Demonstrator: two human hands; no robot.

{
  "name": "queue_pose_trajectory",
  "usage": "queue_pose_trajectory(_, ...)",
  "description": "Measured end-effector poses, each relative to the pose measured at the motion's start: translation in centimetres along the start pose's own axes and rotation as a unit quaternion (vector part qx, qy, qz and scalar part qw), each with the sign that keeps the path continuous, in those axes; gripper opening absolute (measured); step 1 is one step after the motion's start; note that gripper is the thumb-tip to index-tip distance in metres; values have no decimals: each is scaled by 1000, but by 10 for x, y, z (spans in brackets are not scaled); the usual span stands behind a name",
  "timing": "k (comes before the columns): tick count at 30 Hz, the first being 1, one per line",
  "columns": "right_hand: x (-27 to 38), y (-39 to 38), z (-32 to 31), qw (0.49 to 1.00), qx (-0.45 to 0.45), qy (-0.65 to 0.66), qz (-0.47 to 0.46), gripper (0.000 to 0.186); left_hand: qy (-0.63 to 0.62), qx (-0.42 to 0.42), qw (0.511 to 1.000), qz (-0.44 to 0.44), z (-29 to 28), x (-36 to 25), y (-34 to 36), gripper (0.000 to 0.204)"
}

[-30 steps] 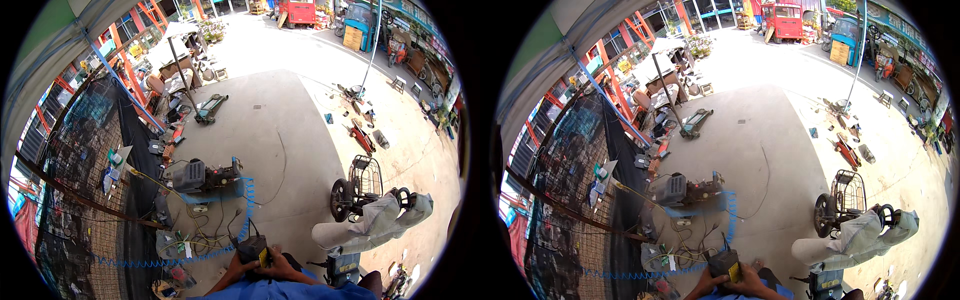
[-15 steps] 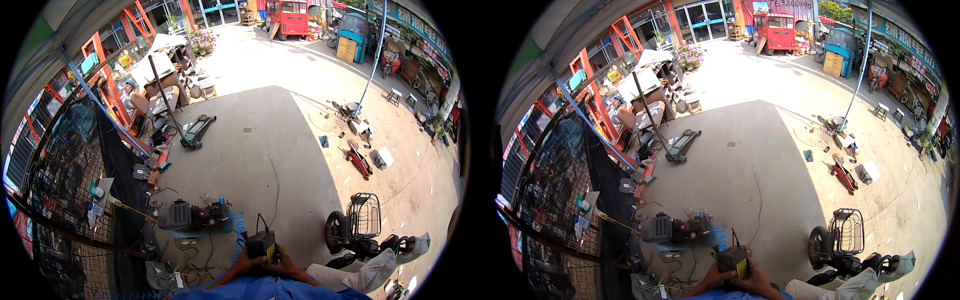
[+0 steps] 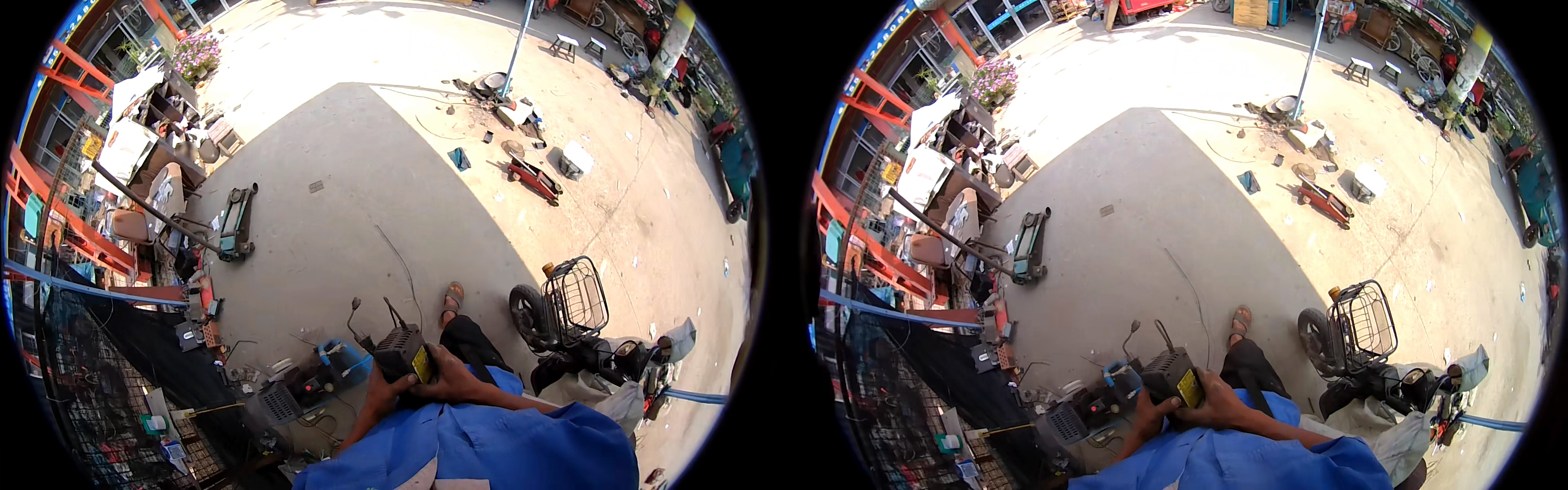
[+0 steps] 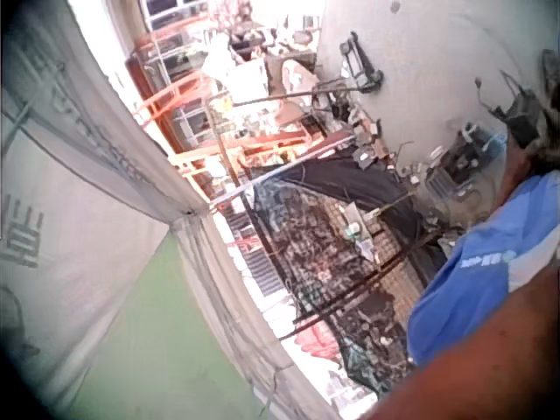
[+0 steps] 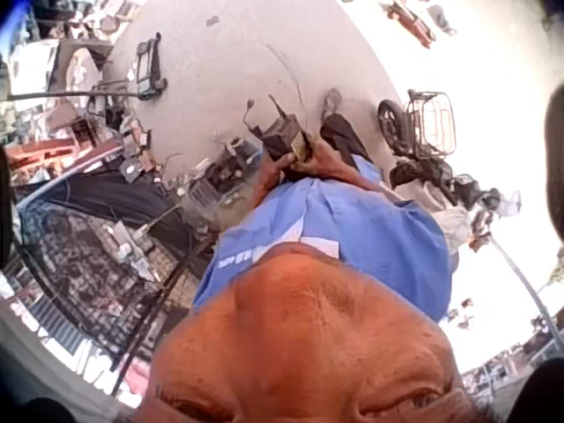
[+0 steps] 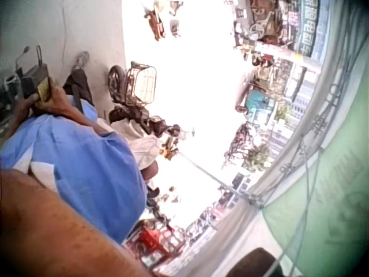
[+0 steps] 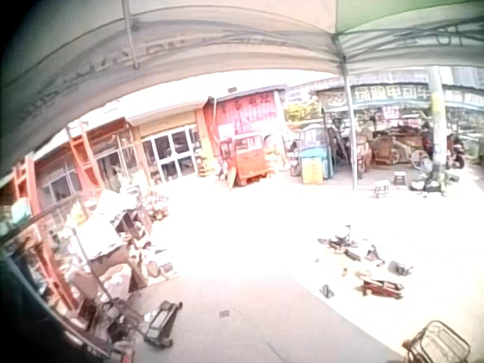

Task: The person walks through a cluttered outdoor workshop area carrying a power tool, then sits on the ground to work on a scooter. They use pliers to strip the insulation from the ends of two black wires and twist the exposed copper strands together.

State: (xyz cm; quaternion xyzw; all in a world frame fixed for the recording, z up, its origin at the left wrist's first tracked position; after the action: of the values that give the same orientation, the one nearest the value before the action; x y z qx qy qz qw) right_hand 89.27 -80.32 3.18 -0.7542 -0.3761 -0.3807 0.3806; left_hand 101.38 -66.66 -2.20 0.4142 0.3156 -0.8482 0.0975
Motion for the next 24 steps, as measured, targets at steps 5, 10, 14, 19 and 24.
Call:
queue_pose_trajectory(5, -34, 82, -31, 1000, -2, -11, -8, 80, -19, -24, 999, 14, 17, -37, 78, 70)
queue_pose_trajectory(10, -28, 164, -111, 1000, -21, 3, -11, 80, -5, -21, 1000, 17, 47, -88, 176, 73)
queue_pose_trajectory(14, -20, 221, -176, 999, -35, -4, -16, 81, -4, -10, 1000, 19, 84, -132, 246, 74)
queue_pose_trajectory(19, -17, 281, -233, 999, -30, 16, 7, 85, -1, 4, 1000, -5, 107, -168, 322, 78)
queue_pose_trajectory(24, -27, 358, -263, 998, -57, 20, 3, 89, -11, 13, 1000, -8, 114, -206, 402, 77)
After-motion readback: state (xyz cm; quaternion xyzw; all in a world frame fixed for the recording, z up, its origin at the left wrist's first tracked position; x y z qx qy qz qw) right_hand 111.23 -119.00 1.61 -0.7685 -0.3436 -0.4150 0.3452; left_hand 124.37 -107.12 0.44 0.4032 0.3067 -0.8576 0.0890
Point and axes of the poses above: each hand's wrist, its own y-axis towards the middle knuckle, its own z-axis out of the palm, x = y × z, the point moved 3 cm from there along y, towards the middle knuckle, and after that the axes turned 13 degrees about -y, right-handed, at the moved point
